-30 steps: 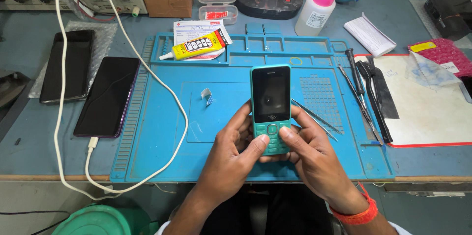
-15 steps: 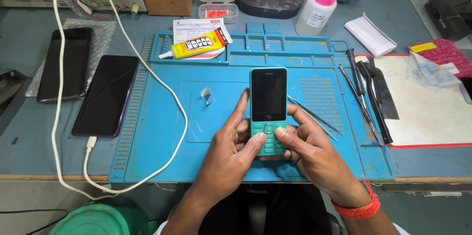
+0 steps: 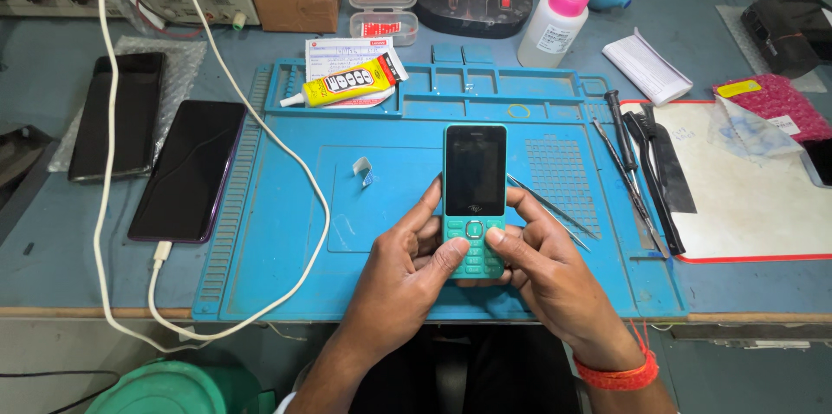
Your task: The person opens the back cover of a teal feature phone using a pry tool, removes and reinserts the battery, and snaps the cover back on. They then power the phone on and press the keypad, dialing digits on the screen to test that the device works.
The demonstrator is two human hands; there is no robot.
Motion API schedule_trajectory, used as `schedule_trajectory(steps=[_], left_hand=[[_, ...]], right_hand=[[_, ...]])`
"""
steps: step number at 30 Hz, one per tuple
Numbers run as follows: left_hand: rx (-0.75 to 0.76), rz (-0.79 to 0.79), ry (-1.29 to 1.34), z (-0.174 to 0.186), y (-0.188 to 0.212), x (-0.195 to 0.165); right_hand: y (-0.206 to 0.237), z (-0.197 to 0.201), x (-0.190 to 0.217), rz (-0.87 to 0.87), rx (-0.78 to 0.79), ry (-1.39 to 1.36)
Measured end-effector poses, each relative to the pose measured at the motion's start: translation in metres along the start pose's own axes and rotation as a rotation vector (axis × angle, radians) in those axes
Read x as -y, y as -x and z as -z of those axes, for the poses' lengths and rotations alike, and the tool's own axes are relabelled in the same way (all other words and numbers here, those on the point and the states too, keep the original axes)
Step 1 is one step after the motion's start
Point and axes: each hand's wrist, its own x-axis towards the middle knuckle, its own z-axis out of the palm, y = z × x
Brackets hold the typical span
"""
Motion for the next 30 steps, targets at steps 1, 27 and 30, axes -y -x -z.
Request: schedule_trajectory(steps=[1,27,30], left_hand=[[-0.005,0.009,0.0,0.0008,-0.0009,0.0],[-0.032,0.023,-0.036,-0.0005,0.0007,0.0004],[-0.035,0.013,-0.035,-0.0009,0.0004,0.0004]], right_hand=[[-0.0012,-0.0003,0.0002,0.006,0.003,-0.002],[-0.0008,-0.0025,0.0029,0.014,0.007,0.046],[-0.0003,-0.0031,0.0035,0.018,0.008,0.045]])
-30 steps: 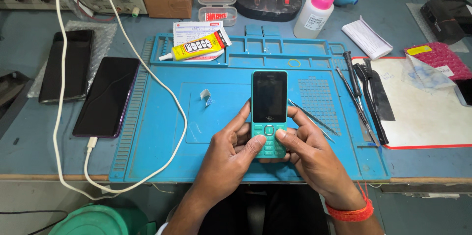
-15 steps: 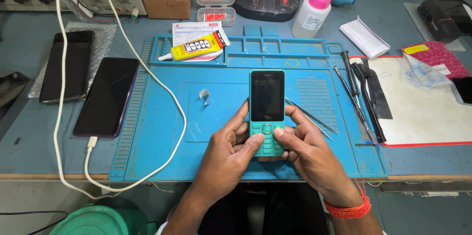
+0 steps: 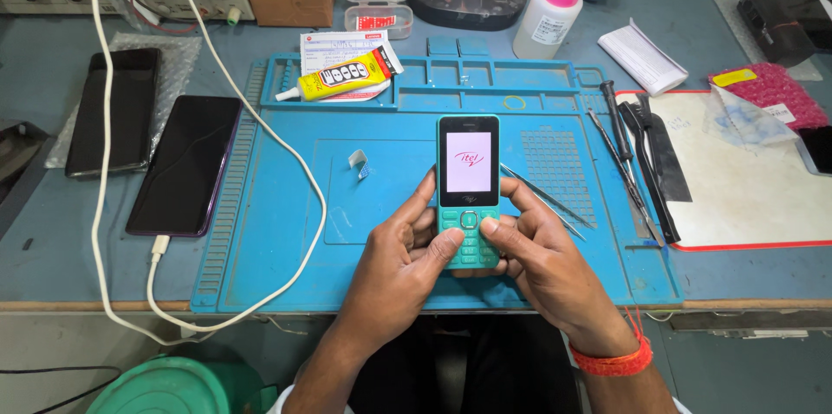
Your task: The person opens the back cover of a teal feature phone using a pry tool, removes and reinserts the battery, and snaps the cover back on. They then power the phone on and press the keypad, dialing digits on the screen to test that the device works.
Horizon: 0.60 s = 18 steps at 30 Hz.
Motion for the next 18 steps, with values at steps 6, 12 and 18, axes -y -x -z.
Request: schedule_trajectory(steps=[6,12,18], left_hand=[[0.011,-0.016,0.009,0.0006,0.0002,0.0012],[0.011,-0.039,0.033,0.0008,0.0,0.0042],[0.02,-0.062,0.035,0.0018,0.0007,0.0047]], right_hand=[[0.0001,-0.0009,-0.0004,0.011,0.003,-0.02],[0.001,0.0,-0.0023,0.027,-0.033,-0.006],[0.0001,-0.0027,-0.0012,0.05,-0.006,-0.059]])
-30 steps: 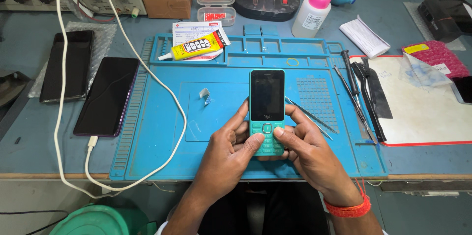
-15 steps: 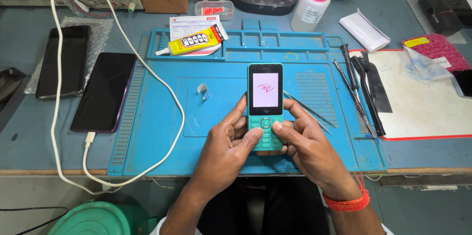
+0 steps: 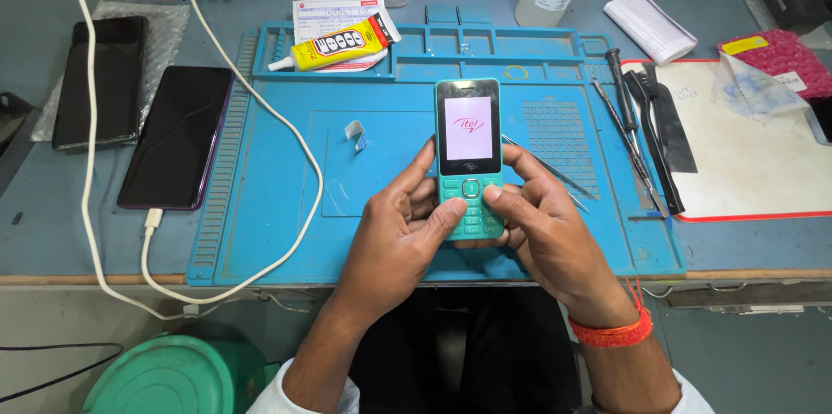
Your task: The person opens the back cover of a teal feature phone using a pry tool, removes and reinserts the battery, and snaps the cover back on. They then power the phone on and press the keypad, dialing digits on the screen to test that the device works.
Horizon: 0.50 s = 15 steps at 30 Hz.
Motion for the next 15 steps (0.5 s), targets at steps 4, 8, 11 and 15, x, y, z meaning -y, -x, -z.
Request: schedule_trajectory(steps=[4,8,11,15], left_hand=[[-0.026,-0.01,-0.032,0.0004,-0.0005,0.0032],[-0.039,-0.019,-0.049,0.0009,0.0013,0.0071],[-0.035,-0.039,-0.067,0.0019,0.0012,0.0073],[-0.047,-0.039,-0.07,0.0003,0.0003,0.0058]], right_hand=[[0.0003,-0.0013,0.0008,0.019,-0.003,-0.004],[0.0027,-0.0006,-0.0006,0.034,0.002,-0.012],[0.0015,-0.0006,-0.0006,0.049,0.003,-0.004],[0.0013,-0.0016,-0.0016,0.025,-0.027,-0.002]])
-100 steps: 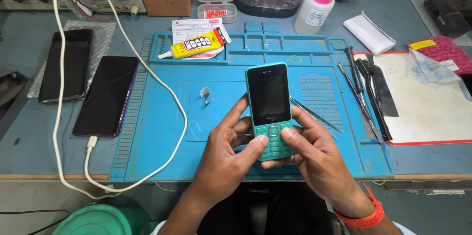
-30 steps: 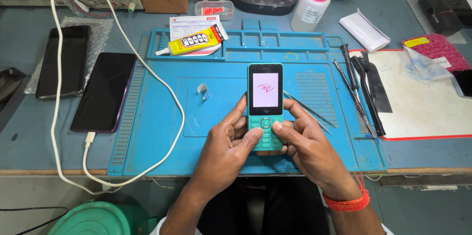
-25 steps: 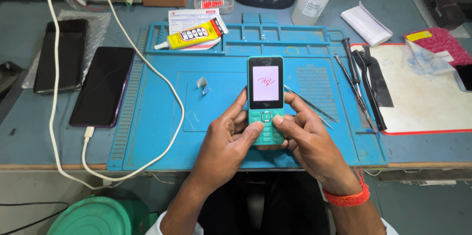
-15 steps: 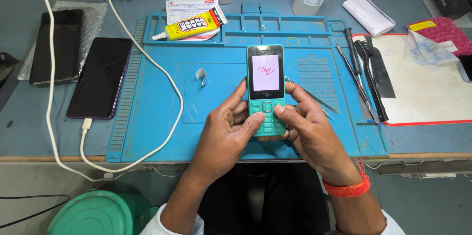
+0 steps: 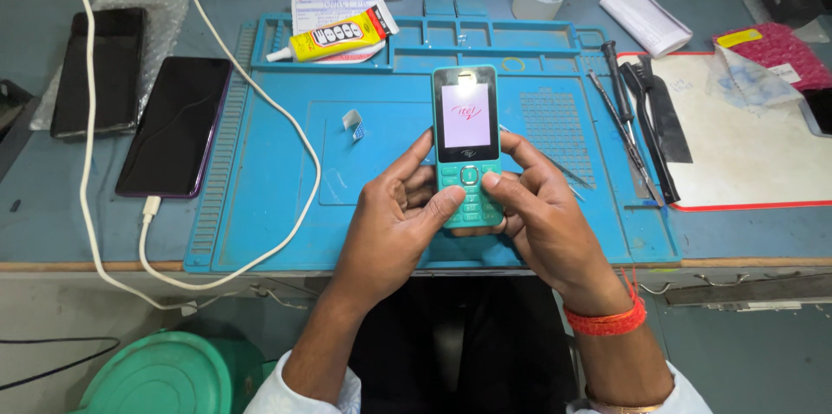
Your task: The person opens the back cover of a teal feature phone using a pry tool, removes and reinserts the battery, and snaps the cover back on. They then power the phone on and press the keypad, dialing digits on the screen to test that the device works.
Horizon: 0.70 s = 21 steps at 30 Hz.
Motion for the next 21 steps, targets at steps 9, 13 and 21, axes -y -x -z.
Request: schedule_trajectory(steps=[9,13,21], left_hand=[[0.006,0.02,-0.024,-0.0004,0.0011,-0.0041],[0.014,0.019,-0.003,0.0,0.0021,-0.0056],[0.014,0.033,0.019,-0.0003,0.0017,-0.0057]], right_hand=[[-0.0002,0.0013,0.0,-0.008,0.015,-0.016],[0.0005,0.0004,0.0003,0.012,0.024,-0.001],[0.0012,-0.0005,0.0009,0.03,0.025,-0.002]])
